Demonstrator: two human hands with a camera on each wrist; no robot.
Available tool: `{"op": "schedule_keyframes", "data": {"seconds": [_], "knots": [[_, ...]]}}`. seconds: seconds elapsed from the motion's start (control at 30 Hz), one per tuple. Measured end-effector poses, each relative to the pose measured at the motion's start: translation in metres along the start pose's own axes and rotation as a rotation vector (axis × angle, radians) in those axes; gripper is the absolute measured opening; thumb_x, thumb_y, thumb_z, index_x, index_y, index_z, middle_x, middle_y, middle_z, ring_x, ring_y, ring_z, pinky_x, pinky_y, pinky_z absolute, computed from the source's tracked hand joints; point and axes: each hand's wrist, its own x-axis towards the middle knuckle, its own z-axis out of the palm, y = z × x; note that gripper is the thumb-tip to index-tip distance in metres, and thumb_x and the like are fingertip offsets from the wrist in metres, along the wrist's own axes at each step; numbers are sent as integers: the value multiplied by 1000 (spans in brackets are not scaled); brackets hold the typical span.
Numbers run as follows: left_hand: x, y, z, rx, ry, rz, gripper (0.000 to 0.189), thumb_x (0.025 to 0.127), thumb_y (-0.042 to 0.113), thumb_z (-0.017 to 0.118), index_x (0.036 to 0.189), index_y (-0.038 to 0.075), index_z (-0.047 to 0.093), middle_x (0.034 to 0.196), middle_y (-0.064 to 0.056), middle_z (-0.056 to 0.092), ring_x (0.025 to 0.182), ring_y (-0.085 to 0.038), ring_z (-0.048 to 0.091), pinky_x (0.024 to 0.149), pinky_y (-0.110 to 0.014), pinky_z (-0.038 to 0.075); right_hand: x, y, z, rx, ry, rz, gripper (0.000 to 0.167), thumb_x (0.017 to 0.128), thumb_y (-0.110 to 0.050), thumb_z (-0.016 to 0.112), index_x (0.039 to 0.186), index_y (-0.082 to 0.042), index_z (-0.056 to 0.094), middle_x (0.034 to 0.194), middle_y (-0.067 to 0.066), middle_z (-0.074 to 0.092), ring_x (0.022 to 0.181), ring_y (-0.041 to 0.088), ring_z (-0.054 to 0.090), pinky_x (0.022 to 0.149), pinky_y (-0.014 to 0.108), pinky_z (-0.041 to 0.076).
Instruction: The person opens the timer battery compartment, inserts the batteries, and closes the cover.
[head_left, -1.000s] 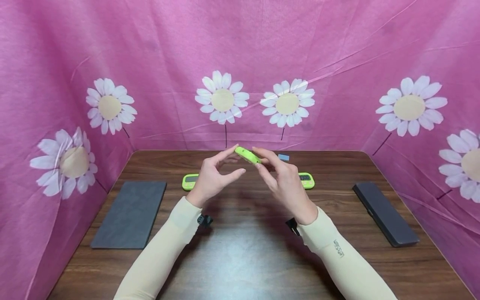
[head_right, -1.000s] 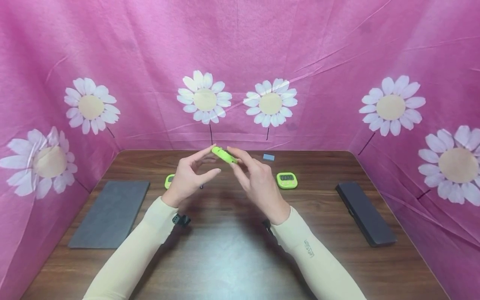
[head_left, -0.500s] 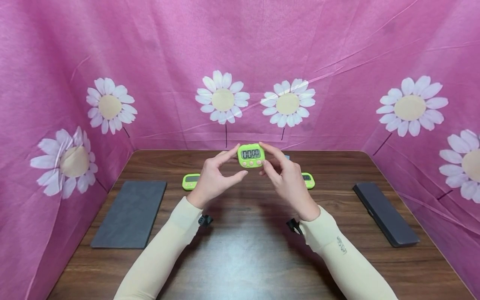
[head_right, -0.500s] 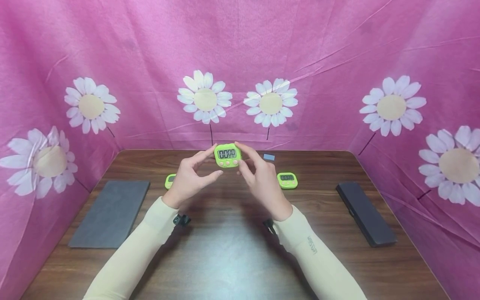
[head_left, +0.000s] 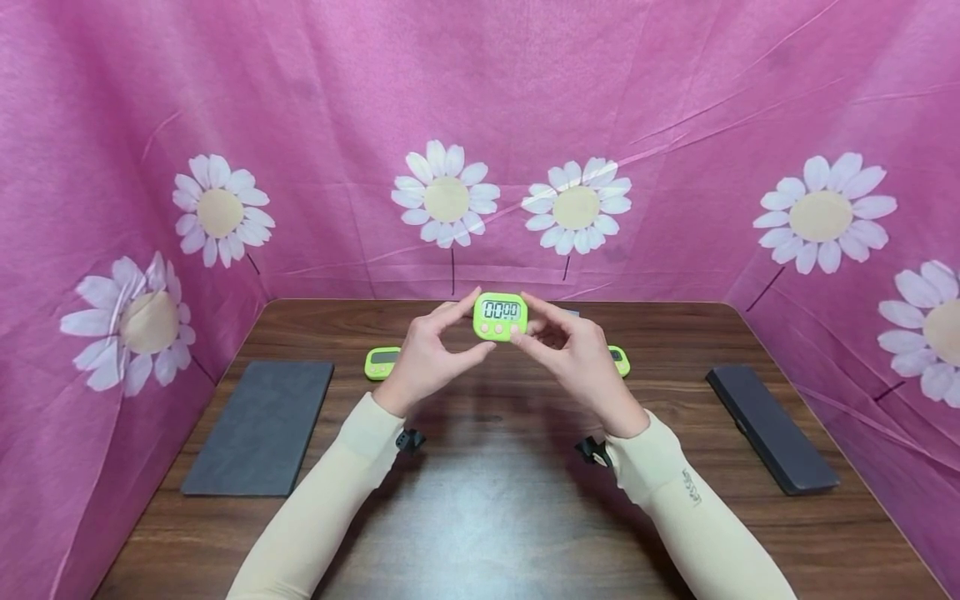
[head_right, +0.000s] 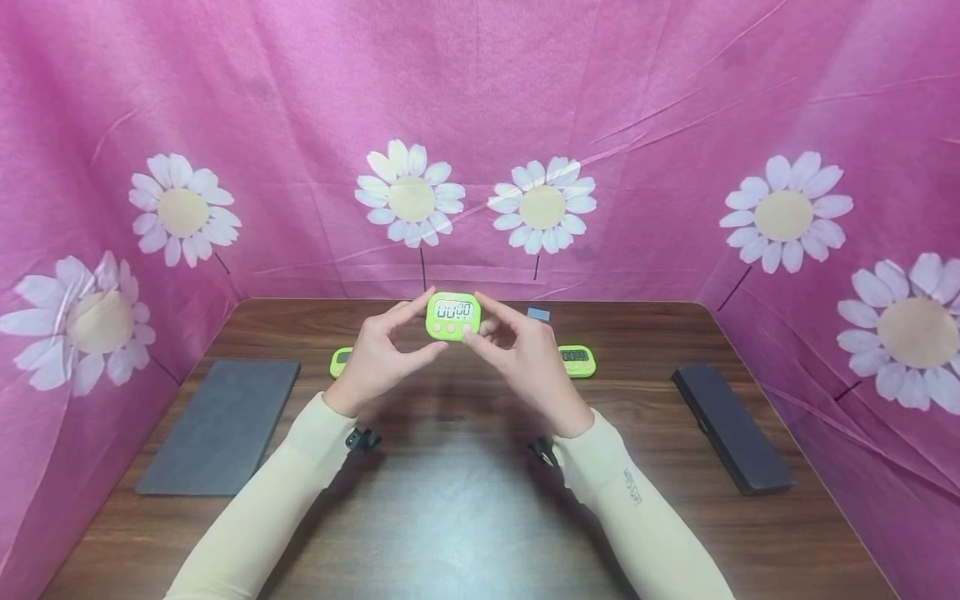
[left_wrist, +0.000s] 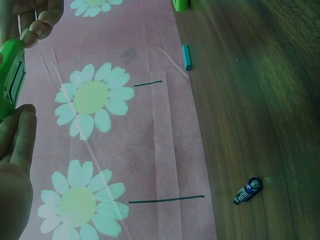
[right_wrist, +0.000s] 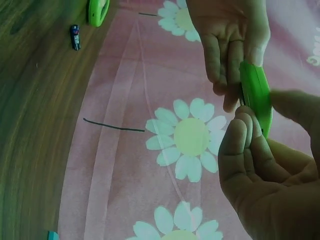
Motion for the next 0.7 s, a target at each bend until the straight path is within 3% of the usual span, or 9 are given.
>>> {"op": "schedule_keyframes", "data": {"seconds": [0.2,0.43,0.6,0.7], "knots": [[-1,-1,0,14,5,6,73,89,11,95,156,12,66,140,-10,80,133,-26,74,115,-55,59,1,1,-3,-18,-17,-46,65,88,-9,97,148,-7,73,105,10,80,92,14,72,82,19,63],[-2,-2,-1,49,6,27,68,87,14,98,150,10,72,125,-8,84,121,-24,78,108,-51,62,1,3,-6,-136,-11,-133,66,83,-12,101,144,-7,76,117,8,75,103,22,72,92,23,56],[-1,-3,-3,86,3,36,66,83,19,101,144,13,76,119,-5,84,116,-22,78,106,-43,62,1,5,-6,-137,-34,-138,69,82,-14,102,146,-8,75,126,8,74,108,23,72,96,30,57],[0,-4,-5,98,-12,44,65,82,20,102,141,12,78,120,-5,84,115,-24,78,102,-44,63,2,8,-6,-137,-52,-135,68,83,-15,101,146,-9,75,128,6,74,109,22,71,97,35,57]]}}
